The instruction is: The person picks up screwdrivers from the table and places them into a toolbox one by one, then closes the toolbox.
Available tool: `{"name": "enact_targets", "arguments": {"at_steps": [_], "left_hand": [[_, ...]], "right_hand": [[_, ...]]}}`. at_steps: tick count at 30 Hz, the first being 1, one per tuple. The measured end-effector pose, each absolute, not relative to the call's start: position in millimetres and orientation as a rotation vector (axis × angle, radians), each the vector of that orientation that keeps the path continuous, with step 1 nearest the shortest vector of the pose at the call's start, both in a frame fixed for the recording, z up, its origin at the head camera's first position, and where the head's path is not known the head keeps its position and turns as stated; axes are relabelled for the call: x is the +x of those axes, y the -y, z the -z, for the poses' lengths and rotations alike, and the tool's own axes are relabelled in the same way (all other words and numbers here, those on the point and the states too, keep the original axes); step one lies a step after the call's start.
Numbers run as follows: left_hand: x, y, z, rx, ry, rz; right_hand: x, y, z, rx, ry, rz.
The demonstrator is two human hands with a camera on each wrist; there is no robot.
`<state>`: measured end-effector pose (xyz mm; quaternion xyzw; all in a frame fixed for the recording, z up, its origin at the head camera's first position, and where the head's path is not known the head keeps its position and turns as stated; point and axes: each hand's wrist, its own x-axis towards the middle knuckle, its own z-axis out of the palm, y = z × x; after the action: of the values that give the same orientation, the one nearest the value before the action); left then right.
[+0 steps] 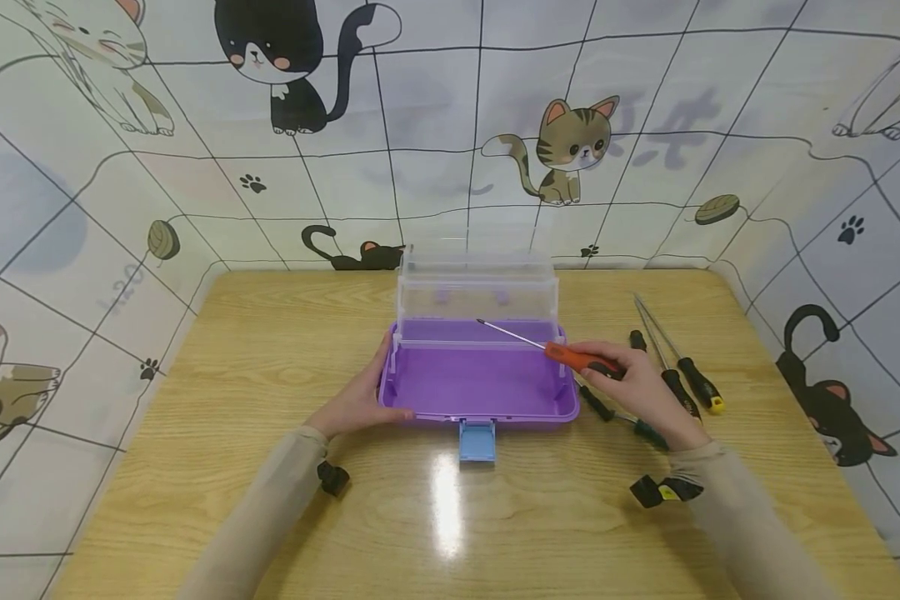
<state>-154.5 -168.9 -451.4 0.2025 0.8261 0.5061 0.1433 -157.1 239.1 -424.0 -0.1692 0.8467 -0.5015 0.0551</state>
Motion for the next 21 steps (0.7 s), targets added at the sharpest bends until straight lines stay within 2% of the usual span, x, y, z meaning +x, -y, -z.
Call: {"name": "enact_targets", "arguments": {"at_steps": [14, 21], "left_hand": [[-156, 170, 457, 0.586, -2.35, -1.506], [-156, 170, 458, 0.579, -2.351, -1.504]], "right_hand": [[-156, -225, 431, -0.436, -2.463, 1.499], [-156, -218, 434, -0.479, -2.506, 1.465]]}}
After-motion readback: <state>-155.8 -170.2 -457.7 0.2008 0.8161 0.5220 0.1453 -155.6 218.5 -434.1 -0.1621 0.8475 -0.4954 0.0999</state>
